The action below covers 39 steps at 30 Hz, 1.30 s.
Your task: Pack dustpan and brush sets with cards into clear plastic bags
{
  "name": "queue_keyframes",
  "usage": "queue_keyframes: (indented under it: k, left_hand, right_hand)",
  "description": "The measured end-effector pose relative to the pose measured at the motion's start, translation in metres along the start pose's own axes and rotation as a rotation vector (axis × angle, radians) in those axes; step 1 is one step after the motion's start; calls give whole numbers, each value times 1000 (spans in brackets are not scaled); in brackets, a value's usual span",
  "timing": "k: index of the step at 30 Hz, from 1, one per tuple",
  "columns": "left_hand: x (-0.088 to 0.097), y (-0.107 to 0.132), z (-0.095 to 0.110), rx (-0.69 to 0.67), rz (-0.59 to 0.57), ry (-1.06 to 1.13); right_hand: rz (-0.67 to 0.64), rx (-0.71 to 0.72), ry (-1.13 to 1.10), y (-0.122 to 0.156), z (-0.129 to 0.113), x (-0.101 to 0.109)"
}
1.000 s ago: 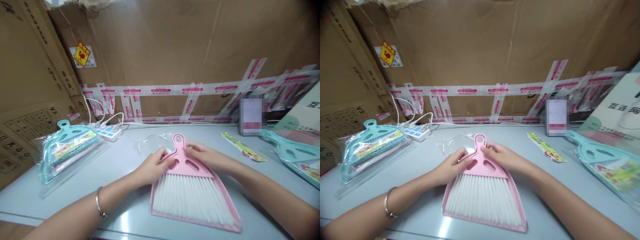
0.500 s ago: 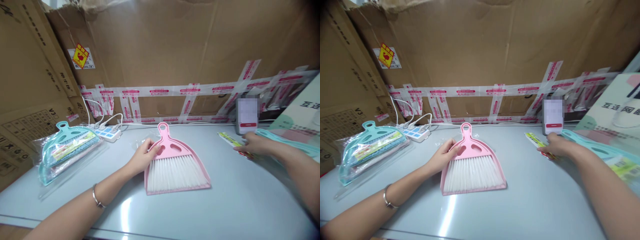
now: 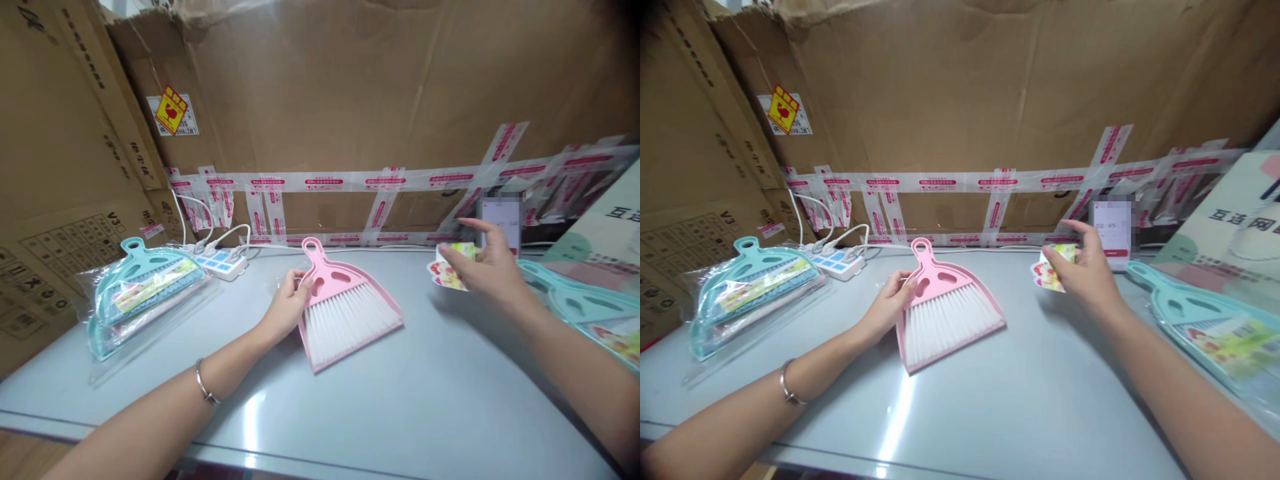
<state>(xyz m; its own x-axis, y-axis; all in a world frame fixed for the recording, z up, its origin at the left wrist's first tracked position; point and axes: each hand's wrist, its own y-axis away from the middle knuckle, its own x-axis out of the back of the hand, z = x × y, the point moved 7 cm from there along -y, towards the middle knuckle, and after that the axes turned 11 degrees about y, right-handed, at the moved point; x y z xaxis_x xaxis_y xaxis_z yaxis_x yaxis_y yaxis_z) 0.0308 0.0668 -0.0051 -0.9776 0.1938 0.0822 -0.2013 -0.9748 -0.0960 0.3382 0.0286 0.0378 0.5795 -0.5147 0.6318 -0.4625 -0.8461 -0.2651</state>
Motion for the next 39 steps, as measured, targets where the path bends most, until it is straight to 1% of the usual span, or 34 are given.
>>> queue_keyframes:
  k: [2, 3, 4, 5, 6, 8, 9, 11, 14, 17, 19, 21, 23, 27, 29, 34, 39]
  left_hand:
    - [1, 1, -3, 52, 53, 36]
    - [1, 1, -5, 72, 68, 66]
    - [-1, 2, -6, 92, 75, 100]
    - [-3, 3, -8, 114, 72, 138]
    - [-5, 4, -10, 138, 58, 175]
    - [-10, 5, -14, 178, 25, 239]
    - [-12, 6, -15, 181, 17, 267]
    - [-12, 6, -13, 139, 21, 309]
    - [-9, 4, -11, 55, 45, 346]
    - [-8, 3, -13, 51, 59, 417]
    - [-7, 2, -15, 57, 68, 451]
    - [-7, 3, -14, 44, 74, 461]
    - [-8, 4, -12, 29, 60, 478]
    - [-17, 8, -6, 48, -50, 508]
    - [-20, 10, -2, 48, -93, 512]
    - [-23, 14, 6, 37, -151, 536]
    - [-22, 14, 5, 68, -150, 467]
  right_hand:
    - [58, 31, -288, 23, -27, -6]
    - [28, 27, -393, 35, -37, -14]
    - [-22, 32, -475, 47, -45, -22]
    - [-114, 68, -523, 58, -54, -32]
    - [-215, 139, -534, 69, -63, -42]
    - [-394, 316, -458, 87, -76, -61]
    - [-444, 395, -379, 94, -77, -70]
    - [-476, 505, -180, 99, -74, -85]
    - [-433, 603, 92, 97, -67, -101]
    - [-359, 683, 225, 96, -67, -103]
    - [-306, 729, 270, 97, -70, -100]
    - [-283, 750, 300, 99, -72, -98]
    - [-296, 743, 312, 99, -72, -98]
    - [-397, 712, 297, 101, -68, -104]
    - [-425, 699, 286, 101, -67, -104]
    - [-403, 720, 261, 98, -69, -101]
    - [-388, 760, 253, 99, -72, -100]
